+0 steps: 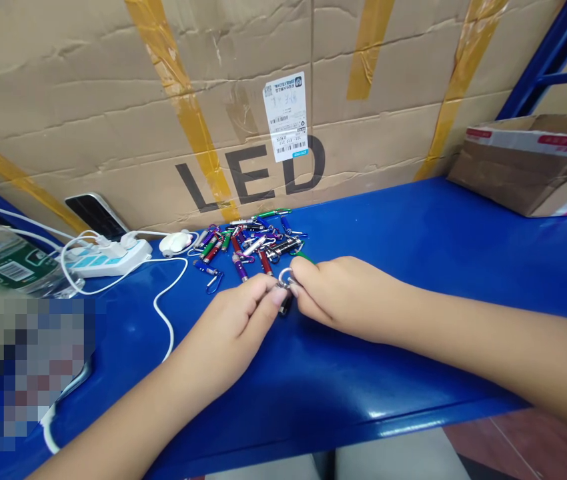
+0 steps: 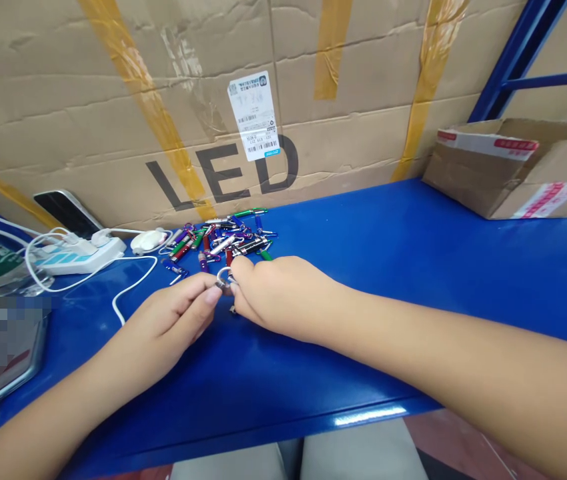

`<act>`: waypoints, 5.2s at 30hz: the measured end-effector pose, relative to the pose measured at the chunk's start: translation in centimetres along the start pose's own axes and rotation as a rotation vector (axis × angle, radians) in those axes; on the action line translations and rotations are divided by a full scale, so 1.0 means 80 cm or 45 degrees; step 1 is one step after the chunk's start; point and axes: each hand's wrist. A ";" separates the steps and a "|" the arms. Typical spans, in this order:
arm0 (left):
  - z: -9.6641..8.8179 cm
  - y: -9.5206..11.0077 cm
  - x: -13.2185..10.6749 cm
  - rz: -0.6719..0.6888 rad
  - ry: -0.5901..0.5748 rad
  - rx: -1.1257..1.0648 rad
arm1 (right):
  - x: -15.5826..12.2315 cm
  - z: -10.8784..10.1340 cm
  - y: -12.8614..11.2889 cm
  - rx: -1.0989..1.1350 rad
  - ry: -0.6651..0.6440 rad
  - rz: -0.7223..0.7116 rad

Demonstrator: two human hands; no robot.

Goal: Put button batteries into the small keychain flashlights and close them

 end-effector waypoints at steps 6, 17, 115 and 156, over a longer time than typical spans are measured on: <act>0.003 0.003 -0.001 0.164 0.033 0.177 | -0.002 -0.002 0.001 0.583 -0.060 0.055; 0.000 0.003 -0.002 0.150 -0.080 0.393 | -0.001 -0.003 0.010 0.706 0.071 0.016; 0.010 -0.024 0.018 -0.108 -0.060 -0.674 | 0.010 -0.015 0.038 0.514 0.110 -0.135; 0.003 -0.017 0.004 0.330 0.552 0.247 | 0.003 0.003 0.002 1.227 0.024 0.002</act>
Point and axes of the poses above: each hand's wrist, its own x-axis towards the middle knuckle, its own z-axis out of the palm, y = z × x, and after that the axes turned 13 degrees about x, right-handed
